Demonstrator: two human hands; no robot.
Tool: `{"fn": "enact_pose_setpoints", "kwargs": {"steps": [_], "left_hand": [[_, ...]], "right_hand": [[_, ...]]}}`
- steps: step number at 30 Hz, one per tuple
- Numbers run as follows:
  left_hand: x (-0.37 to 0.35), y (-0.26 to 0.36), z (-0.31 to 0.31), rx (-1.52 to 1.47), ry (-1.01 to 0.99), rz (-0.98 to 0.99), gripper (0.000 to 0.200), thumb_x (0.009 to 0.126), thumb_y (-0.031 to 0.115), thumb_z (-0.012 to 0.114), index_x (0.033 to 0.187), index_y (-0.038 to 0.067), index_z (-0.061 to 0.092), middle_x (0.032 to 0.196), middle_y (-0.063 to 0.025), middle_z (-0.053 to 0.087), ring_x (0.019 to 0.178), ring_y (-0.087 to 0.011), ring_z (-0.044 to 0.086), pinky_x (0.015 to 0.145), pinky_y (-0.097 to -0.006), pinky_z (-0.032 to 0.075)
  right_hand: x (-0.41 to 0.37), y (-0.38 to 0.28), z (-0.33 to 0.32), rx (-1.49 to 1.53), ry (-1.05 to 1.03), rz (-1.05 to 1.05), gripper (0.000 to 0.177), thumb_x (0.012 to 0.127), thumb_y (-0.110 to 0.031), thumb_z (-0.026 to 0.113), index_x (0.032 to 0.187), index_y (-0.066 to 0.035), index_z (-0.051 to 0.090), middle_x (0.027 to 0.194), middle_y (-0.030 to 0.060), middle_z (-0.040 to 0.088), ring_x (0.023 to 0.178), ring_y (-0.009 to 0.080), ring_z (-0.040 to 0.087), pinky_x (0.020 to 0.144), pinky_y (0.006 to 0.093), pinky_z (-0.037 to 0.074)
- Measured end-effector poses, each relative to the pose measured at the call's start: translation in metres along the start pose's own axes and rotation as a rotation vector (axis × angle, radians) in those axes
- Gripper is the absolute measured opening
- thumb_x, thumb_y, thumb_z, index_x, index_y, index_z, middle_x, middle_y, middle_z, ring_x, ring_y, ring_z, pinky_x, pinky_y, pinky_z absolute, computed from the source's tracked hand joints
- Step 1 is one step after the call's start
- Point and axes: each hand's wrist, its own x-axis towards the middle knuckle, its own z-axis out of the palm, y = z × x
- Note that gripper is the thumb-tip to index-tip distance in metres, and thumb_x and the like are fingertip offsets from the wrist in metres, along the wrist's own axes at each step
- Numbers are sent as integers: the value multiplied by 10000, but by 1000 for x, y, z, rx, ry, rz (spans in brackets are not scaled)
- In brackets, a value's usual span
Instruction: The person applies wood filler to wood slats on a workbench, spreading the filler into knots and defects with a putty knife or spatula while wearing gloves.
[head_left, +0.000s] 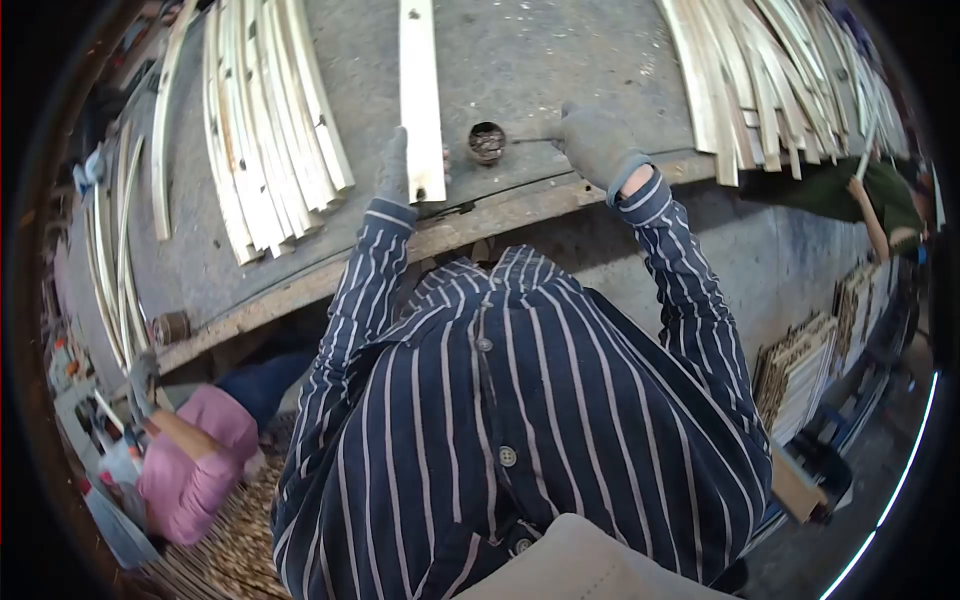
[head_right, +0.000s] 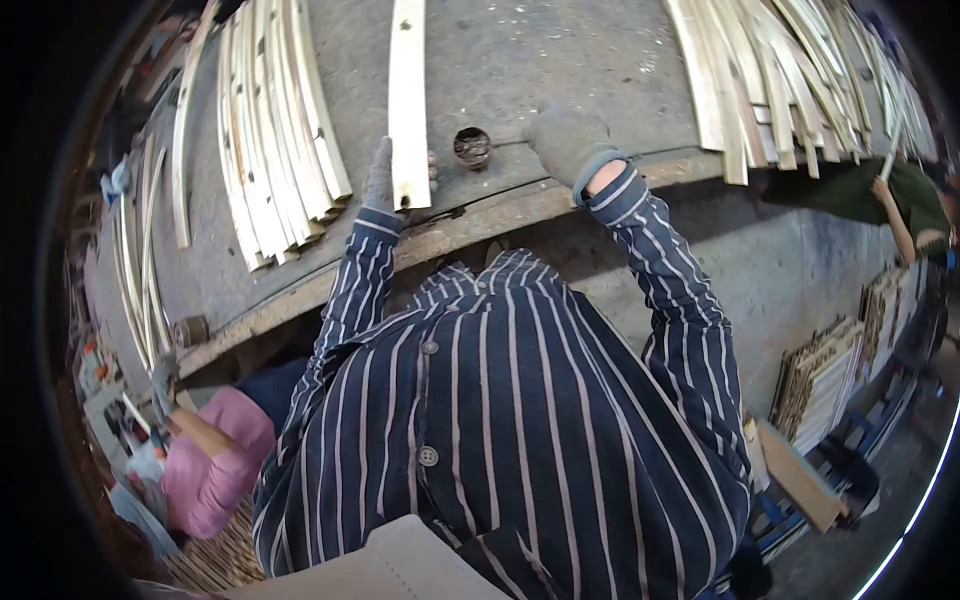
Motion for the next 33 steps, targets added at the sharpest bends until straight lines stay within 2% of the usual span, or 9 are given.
{"fn": "enact_pose_setpoints", "kwargs": {"steps": [6, 9, 15, 21, 23, 25, 27, 30, 33], "left_hand": [[0, -16, 17, 165, 45, 65, 602, 986, 551, 377, 1156, 5, 567, 871, -156, 690, 647, -236, 650, 564, -320, 542], [7, -23, 16, 65, 32, 31, 586, 987, 531, 397, 1072, -7, 614, 836, -139, 686, 633, -221, 656, 520, -312, 531], [4, -26, 24, 133, 125, 34, 582, 976, 533, 429, 1051, -9, 627, 806, -133, 680, 627, -226, 660, 514, -321, 528], [8, -32, 29, 135, 64, 27, 567, 973, 528, 425, 1072, 7, 624, 767, -142, 680, 610, -240, 660, 525, -329, 519], [3, -31, 36, 134, 101, 81, 591, 954, 535, 472, 1124, -17, 594, 761, -182, 672, 567, -286, 656, 454, -380, 548], [-1, -29, 46, 102, 138, 57, 578, 958, 525, 478, 1132, -15, 591, 757, -175, 672, 583, -277, 663, 480, -370, 553], [-5, -28, 51, 188, 167, 21, 547, 983, 495, 400, 1060, 4, 628, 752, -126, 675, 597, -228, 646, 533, -337, 519], [1, -34, 48, 200, 163, 55, 550, 984, 496, 396, 1039, 6, 640, 751, -118, 673, 601, -216, 643, 544, -328, 519], [0, -34, 49, 177, 156, 55, 553, 982, 498, 400, 1038, 4, 641, 752, -117, 674, 602, -214, 642, 552, -323, 522]], "right_hand": [[38, -23, 13, 35, 33, -68, 170, 834, -134, 593, 907, -87, 740, 922, 144, 712, 870, 322, 699, 687, 421, 560], [53, -35, 12, -19, -7, -68, 166, 833, -164, 594, 897, -104, 735, 925, 143, 705, 865, 325, 689, 717, 421, 551], [54, -44, 19, 23, -26, -74, 212, 853, -184, 570, 906, -70, 742, 914, 153, 714, 842, 332, 700, 692, 439, 559], [55, -44, 14, 60, -3, -124, 205, 850, -177, 577, 898, -60, 738, 891, 162, 712, 844, 336, 698, 707, 438, 559], [56, -42, 19, 84, -5, -144, 201, 851, -169, 577, 896, -57, 737, 888, 166, 711, 846, 337, 698, 710, 436, 560], [48, -45, 22, 136, -56, -61, 191, 848, -151, 576, 887, -55, 736, 883, 172, 710, 839, 336, 698, 711, 433, 561], [38, -49, 21, 131, -56, -45, 184, 843, -139, 577, 886, -57, 736, 881, 172, 709, 844, 334, 698, 715, 432, 560], [30, -50, 25, 146, -41, 18, 179, 837, -149, 586, 872, -63, 739, 882, 172, 708, 842, 336, 694, 712, 435, 558], [25, -48, 30, 125, 70, 6, 172, 831, -150, 589, 841, -65, 738, 897, 175, 706, 837, 336, 690, 718, 430, 554]]}}
